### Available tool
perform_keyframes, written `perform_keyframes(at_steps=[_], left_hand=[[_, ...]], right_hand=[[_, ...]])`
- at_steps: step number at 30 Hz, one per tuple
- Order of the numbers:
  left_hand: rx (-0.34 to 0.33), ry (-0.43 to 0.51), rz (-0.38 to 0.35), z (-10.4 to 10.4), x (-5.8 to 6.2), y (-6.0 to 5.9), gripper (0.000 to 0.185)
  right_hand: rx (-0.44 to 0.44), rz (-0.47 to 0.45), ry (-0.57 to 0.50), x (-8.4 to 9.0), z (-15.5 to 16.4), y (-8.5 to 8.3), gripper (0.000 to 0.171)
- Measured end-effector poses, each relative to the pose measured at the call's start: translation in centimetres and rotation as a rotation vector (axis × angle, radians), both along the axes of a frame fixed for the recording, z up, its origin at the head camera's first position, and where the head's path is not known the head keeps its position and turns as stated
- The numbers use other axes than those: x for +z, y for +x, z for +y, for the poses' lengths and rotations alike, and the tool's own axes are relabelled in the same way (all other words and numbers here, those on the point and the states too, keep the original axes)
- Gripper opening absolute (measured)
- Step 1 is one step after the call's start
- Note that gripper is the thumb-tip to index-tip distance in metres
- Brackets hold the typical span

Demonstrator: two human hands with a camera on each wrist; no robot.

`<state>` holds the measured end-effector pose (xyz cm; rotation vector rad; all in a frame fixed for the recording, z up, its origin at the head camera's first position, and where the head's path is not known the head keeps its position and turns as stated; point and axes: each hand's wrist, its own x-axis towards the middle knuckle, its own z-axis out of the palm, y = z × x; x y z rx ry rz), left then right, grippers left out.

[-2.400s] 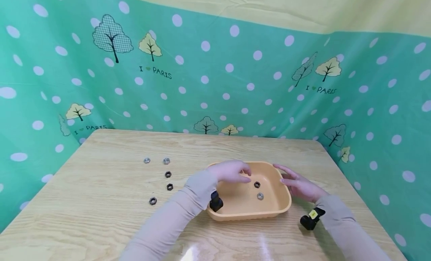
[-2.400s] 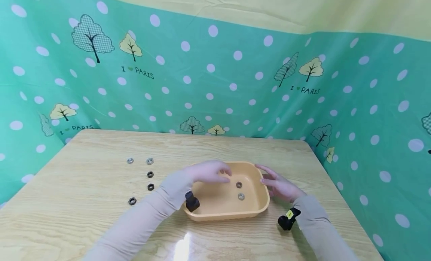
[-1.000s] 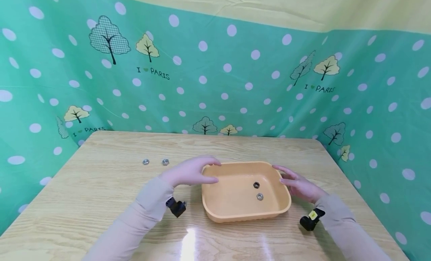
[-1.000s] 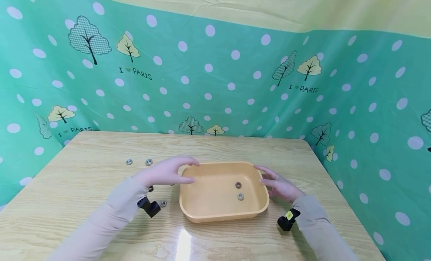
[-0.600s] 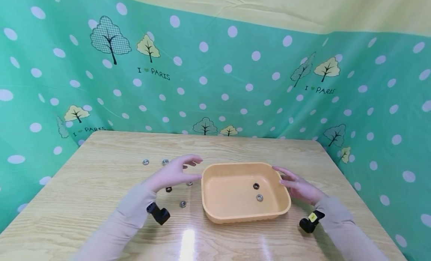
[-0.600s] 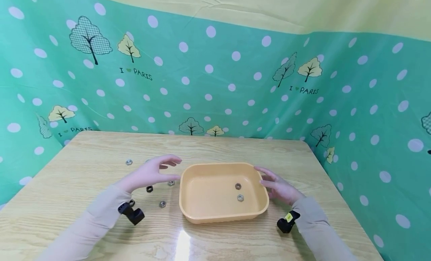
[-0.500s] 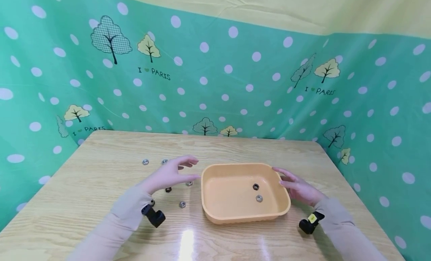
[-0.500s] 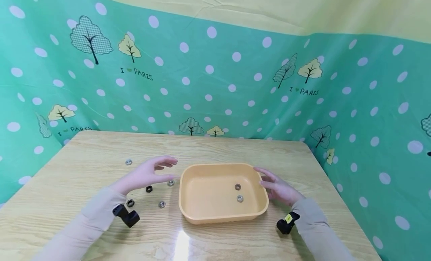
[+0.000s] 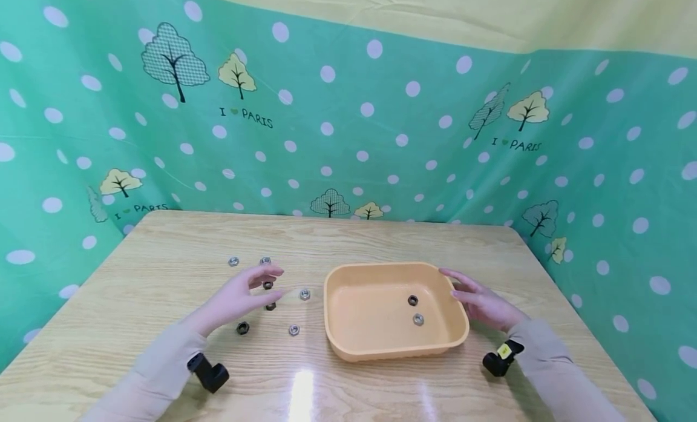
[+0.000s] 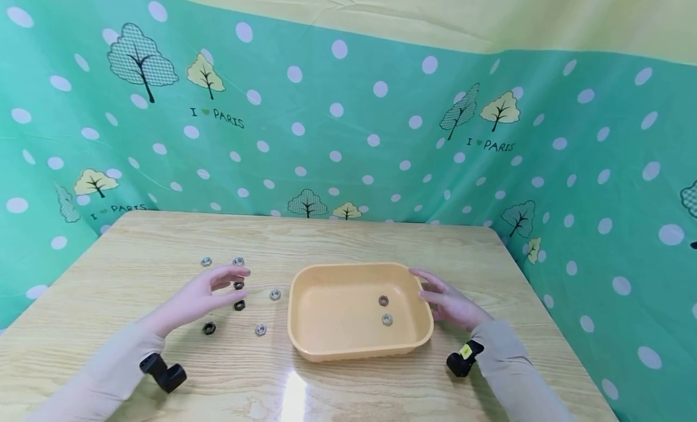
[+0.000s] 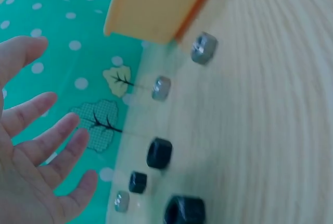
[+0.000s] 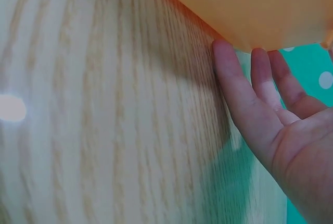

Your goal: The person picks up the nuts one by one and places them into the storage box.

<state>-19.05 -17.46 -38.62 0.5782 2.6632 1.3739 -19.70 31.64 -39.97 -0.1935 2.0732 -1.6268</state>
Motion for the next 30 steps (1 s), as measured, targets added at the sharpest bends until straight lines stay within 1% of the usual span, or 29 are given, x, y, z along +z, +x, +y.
perform_keyframes(at_steps=[4, 12, 15, 18, 24, 30], left_hand=[[0.017, -0.019, 0.013, -1.3, -0.7, 0.6, 0.048], [0.054, -0.11, 0.073, -3.5, -1.5, 1.7, 0.044], [0.057, -0.128, 0.077, -4.1, -1.9, 1.8, 0.042], [0.067, -0.14, 0.063, -4.5, -2.3, 2.0, 0.042], [0.063, -0.145, 0.036, -5.0, -2.6, 2.3, 0.041], [0.025, -0.208, 0.083, -5.6, -2.9, 2.4, 0.046]], right_hand=[[-0.005, 0.001, -0.003, -0.1, 0.0, -0.1, 0.065], [-0.004, -0.004, -0.012, -0.1, 0.1, -0.1, 0.064], [-0.005, -0.004, -0.01, -0.1, 0.1, -0.1, 0.065], [-0.005, -0.006, -0.015, -0.1, 0.0, -0.1, 0.064], [-0.006, -0.018, -0.027, -0.1, 0.0, -0.1, 0.063], [-0.011, -0.018, -0.022, -0.1, 0.0, -0.1, 0.064]])
